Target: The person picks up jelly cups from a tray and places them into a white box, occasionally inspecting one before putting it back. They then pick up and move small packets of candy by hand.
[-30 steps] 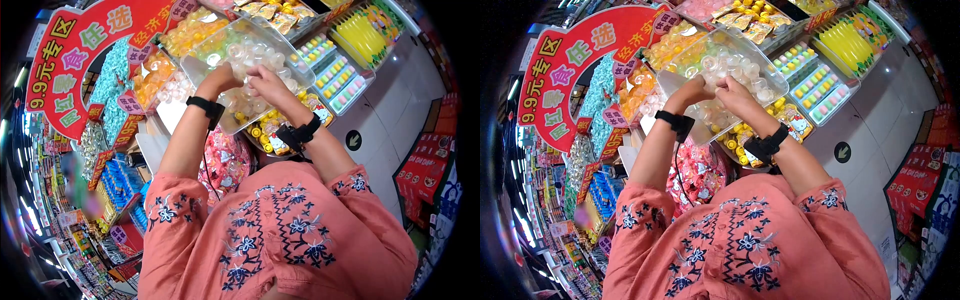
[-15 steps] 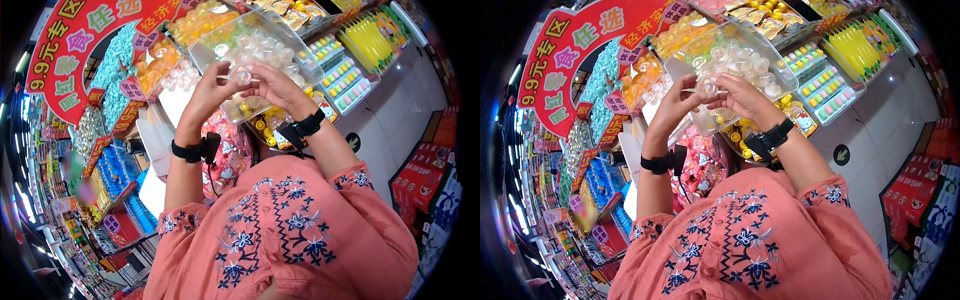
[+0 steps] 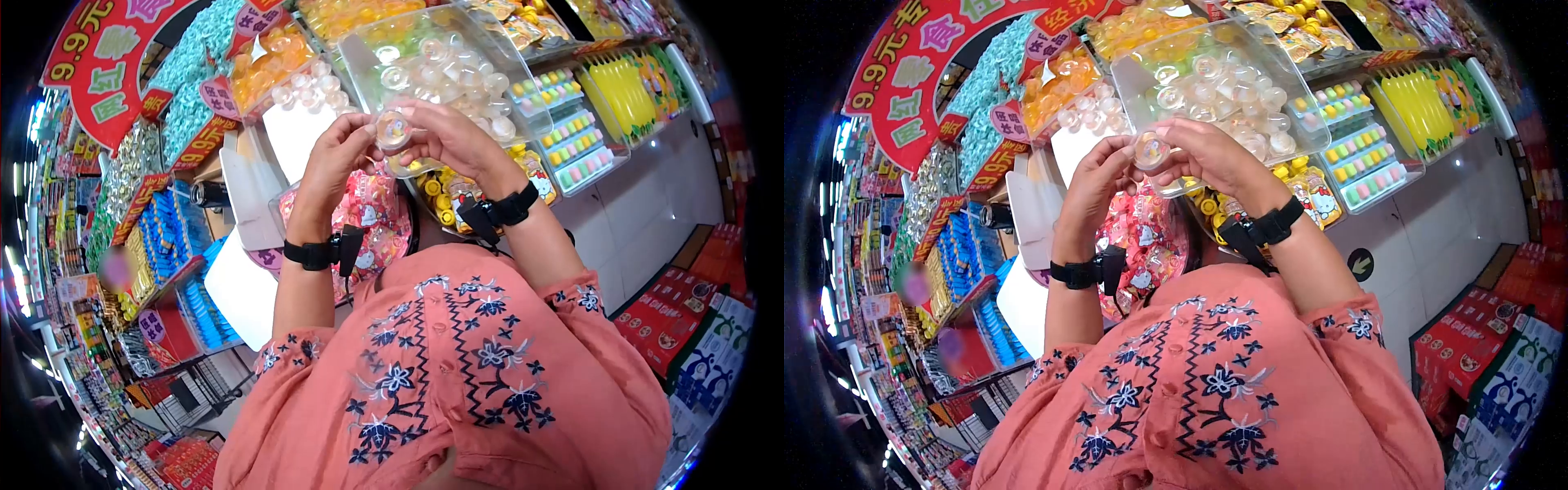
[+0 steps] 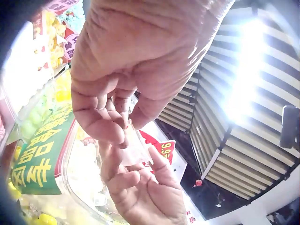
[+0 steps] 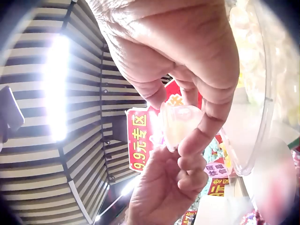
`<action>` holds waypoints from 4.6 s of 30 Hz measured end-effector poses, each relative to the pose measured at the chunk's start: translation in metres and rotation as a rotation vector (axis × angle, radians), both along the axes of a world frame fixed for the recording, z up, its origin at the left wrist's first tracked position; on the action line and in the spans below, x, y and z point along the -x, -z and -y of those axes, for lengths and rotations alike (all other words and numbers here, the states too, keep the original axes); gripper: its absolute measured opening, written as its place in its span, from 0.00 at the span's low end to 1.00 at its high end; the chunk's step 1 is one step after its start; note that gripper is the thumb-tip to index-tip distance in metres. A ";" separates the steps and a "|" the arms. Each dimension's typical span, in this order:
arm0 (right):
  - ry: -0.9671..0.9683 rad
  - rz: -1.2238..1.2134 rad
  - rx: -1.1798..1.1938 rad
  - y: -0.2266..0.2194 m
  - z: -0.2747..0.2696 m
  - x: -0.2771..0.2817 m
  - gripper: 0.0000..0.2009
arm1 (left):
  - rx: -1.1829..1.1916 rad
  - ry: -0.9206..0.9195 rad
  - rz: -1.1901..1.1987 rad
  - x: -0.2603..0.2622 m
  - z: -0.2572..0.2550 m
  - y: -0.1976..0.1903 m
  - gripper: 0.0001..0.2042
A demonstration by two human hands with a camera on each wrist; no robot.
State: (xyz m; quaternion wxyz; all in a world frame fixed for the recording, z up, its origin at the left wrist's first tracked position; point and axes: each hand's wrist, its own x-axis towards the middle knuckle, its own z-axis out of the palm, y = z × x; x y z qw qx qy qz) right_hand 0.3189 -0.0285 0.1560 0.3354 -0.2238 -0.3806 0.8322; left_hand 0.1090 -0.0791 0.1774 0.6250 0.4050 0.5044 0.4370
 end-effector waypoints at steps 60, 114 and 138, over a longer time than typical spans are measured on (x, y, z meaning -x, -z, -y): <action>-0.091 0.227 0.171 0.015 -0.009 0.025 0.25 | -0.376 0.144 -0.489 -0.020 0.018 -0.006 0.33; -0.034 0.201 0.210 0.016 -0.037 0.016 0.22 | -0.077 -0.680 0.286 0.234 -0.150 0.119 0.15; 0.002 0.262 0.243 0.024 -0.036 0.015 0.22 | 0.222 -0.926 0.075 0.261 -0.183 0.207 0.13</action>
